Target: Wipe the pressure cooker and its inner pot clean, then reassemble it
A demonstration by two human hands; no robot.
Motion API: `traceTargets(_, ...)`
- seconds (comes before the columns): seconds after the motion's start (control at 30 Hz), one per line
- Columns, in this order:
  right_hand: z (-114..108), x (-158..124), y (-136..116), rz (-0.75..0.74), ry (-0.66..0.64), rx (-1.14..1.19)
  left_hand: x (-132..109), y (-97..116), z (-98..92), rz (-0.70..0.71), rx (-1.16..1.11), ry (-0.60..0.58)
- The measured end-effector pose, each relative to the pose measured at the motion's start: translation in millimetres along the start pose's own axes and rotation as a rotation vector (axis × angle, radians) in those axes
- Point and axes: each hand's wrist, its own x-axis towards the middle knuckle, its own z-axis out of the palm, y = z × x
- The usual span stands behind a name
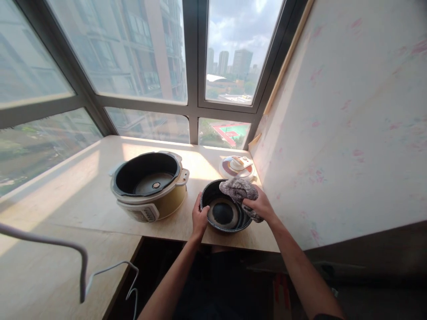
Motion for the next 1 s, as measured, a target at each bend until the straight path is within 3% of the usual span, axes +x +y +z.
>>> traceTargets(0.2, 35, 24, -4, 0.049, -0.167, -0.245, -2, -8, 1.4, 0.016, -0.035, -0.013)
traceTargets(0.33, 58, 32, -8, 0.062, -0.237, -0.280, -2, -14, 1.9, -0.001, -0.095, -0.011)
traceTargets(0.6, 96, 11, -24, -0.040, -0.488, -0.168, 1, -17, -1.8, -0.184, -0.441, -0.123)
traceTargets(0.77, 89, 2, -41, -0.141, -0.607, -0.195, -4, -23, 10.6, -0.278, -0.473, -0.033)
traceTargets(0.87, 76, 0, -46, -0.264, -0.753, -0.354, -8, -26, 19.5, -0.326, -0.410, 0.065)
traceTargets(1.0, 58, -4, -47, -0.408, -0.960, -0.634, -11, -24, 23.3, -0.159, -0.350, 0.099)
